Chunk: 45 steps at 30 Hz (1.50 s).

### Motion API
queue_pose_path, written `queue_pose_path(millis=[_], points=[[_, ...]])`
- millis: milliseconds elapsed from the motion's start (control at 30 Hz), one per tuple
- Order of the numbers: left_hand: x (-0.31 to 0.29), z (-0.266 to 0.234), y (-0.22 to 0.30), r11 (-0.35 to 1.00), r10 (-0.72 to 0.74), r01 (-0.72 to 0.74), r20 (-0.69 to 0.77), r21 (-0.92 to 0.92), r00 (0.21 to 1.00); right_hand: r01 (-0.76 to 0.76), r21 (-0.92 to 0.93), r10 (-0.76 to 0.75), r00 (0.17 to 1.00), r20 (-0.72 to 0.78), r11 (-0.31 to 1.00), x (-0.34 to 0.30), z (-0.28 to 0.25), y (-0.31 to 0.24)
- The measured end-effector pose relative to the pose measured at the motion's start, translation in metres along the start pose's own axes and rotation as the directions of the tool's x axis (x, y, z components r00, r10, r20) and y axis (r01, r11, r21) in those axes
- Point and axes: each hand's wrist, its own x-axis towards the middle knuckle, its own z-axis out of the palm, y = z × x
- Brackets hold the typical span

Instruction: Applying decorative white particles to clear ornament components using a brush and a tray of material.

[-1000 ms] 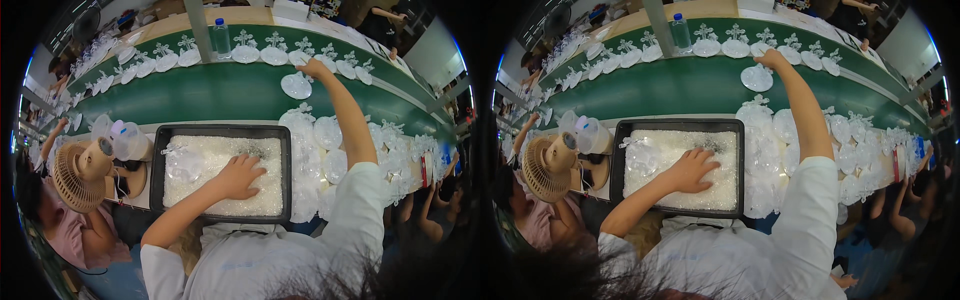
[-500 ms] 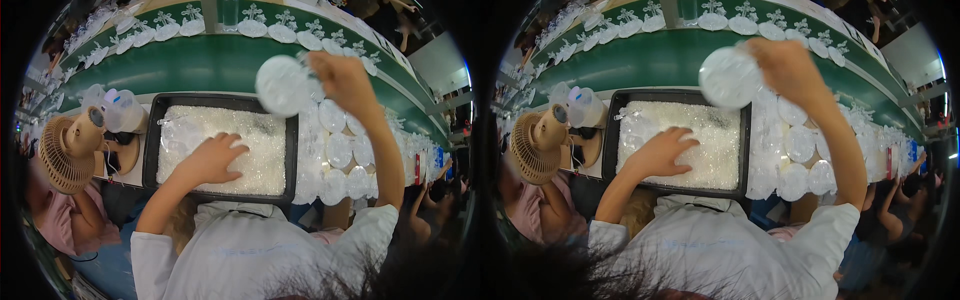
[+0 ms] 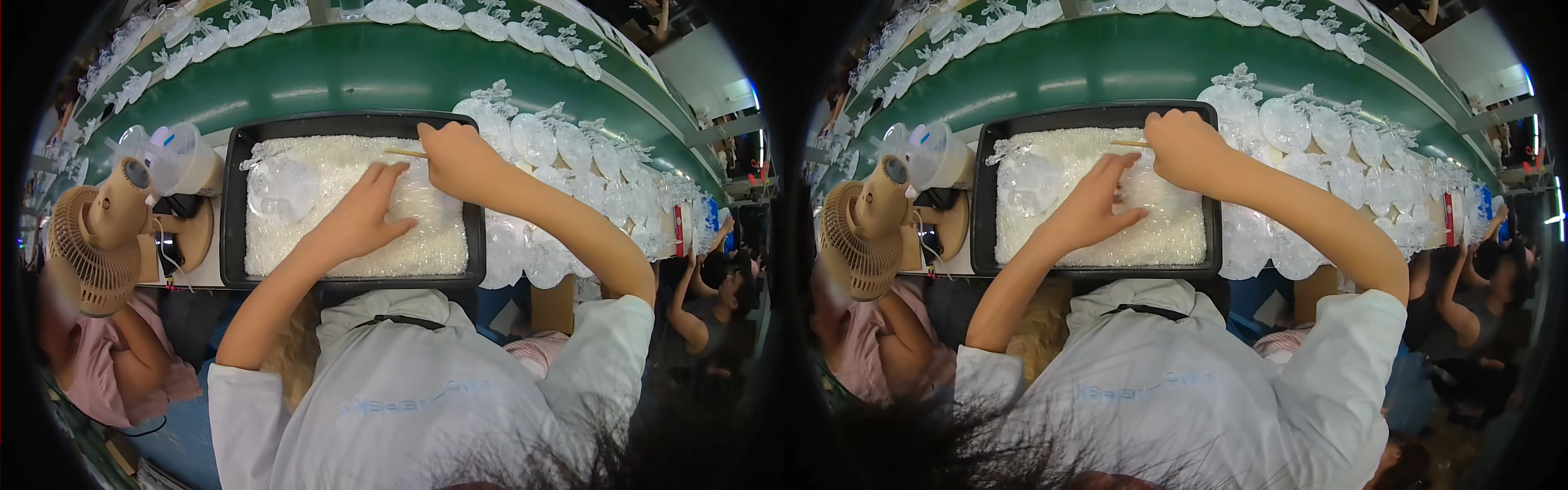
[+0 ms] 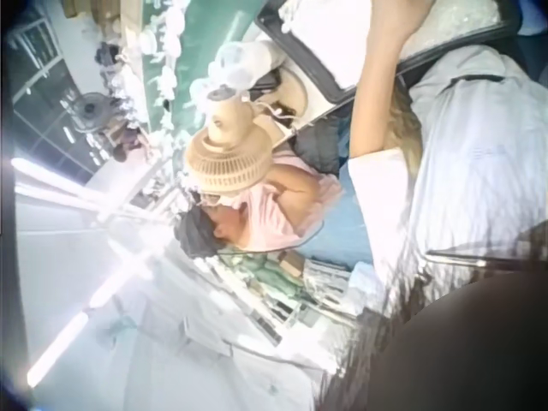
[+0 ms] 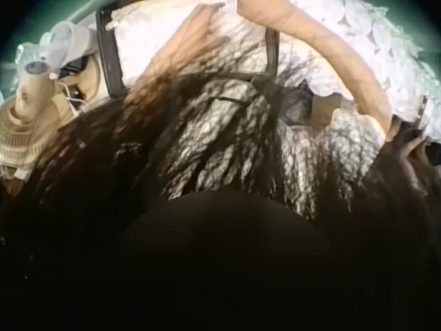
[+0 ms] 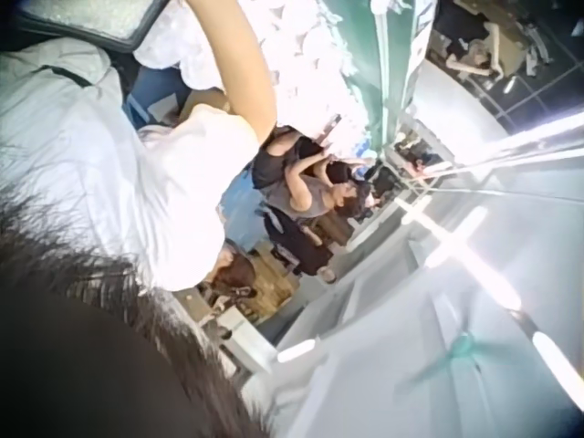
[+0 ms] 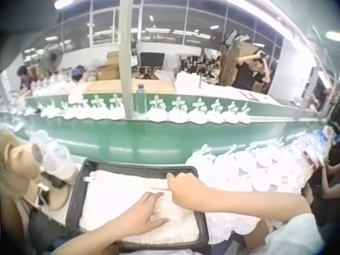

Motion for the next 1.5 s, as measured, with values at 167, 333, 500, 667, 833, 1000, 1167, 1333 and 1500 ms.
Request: queue_pose_path(millis=[167,333,500,667,833,1000,1167,1333,1500], points=[[-0.016,-0.027,0.006,0.889,-0.22,0.183,0.04,0.42,0.975,0.104,0.066,-0.103,0.994,-0.024,0.992,-0.026,-0.028,0.01],[-0.014,-0.016,0.005,0.904,-0.385,0.302,0.268,0.303,0.883,0.594,-0.127,-0.601,0.798,-0.029,0.794,-0.019,-0.047,0.034],[-0.007,0.006,0.01,0.96,-0.275,0.264,0.15,0.09,0.95,0.679,-0.192,-0.676,0.731,0.092,0.708,-0.017,-0.023,0.028],[-0.014,-0.012,0.009,0.901,-0.387,0.366,0.053,0.234,0.92,0.659,-0.154,-0.658,0.751,0.064,0.737,-0.018,-0.03,0.035],[-0.013,-0.003,0.005,0.916,-0.395,0.351,0.278,0.196,0.875,0.69,-0.157,-0.685,0.722,0.098,0.706,-0.011,-0.02,0.02],[-0.016,-0.011,-0.001,0.923,-0.325,0.35,0.164,-0.159,0.932,0.265,0.122,-0.278,0.954,0.113,0.957,-0.025,-0.005,-0.009],[-0.021,0.0,0.022,0.82,-0.359,0.455,0.306,-0.348,0.881,0.086,0.247,-0.111,0.99,0.089,0.965,-0.025,-0.008,-0.025],[-0.041,-0.009,0.04,0.818,-0.249,0.24,0.056,-0.523,0.967,-0.221,0.502,0.236,0.971,0.035,0.836,-0.048,-0.023,-0.011],[-0.037,-0.015,0.034,0.887,-0.203,0.127,-0.127,-0.444,0.971,-0.455,0.886,0.397,0.799,0.451,-0.091,-0.084,-0.024,-0.011]])
